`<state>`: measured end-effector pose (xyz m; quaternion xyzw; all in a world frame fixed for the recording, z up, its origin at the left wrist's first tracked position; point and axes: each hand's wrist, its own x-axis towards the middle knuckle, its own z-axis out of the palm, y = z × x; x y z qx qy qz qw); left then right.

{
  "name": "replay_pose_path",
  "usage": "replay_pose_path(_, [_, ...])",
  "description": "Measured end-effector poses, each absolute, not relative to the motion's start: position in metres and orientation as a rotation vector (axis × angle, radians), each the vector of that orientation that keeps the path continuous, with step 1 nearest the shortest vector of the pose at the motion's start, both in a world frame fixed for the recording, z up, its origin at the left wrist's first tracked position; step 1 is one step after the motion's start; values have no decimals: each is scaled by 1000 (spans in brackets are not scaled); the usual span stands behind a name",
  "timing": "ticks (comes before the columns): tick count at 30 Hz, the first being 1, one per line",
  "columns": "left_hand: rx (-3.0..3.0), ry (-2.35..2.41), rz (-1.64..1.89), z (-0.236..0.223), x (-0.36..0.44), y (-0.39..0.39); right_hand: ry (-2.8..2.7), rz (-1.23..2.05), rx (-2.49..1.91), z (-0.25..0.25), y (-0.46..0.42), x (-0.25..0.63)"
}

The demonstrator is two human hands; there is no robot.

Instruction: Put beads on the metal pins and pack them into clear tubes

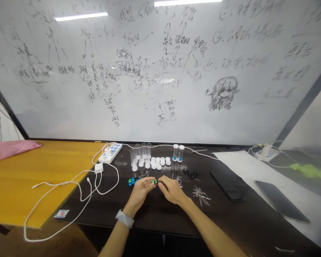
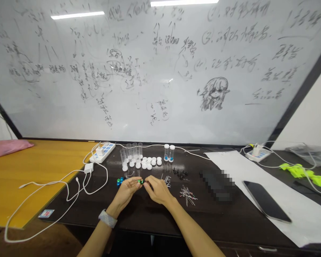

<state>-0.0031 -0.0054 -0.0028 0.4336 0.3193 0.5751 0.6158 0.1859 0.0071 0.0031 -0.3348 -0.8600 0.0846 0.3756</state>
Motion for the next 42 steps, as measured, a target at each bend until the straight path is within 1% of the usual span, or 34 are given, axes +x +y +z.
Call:
replay_pose_path(16, [994,742,1327,-3,-3,-5,-2182,145,-831,3,8,185])
replay_pose_path(42, [999,734,1318,-2,-3,-6,-2182,169,-860,4,7,186])
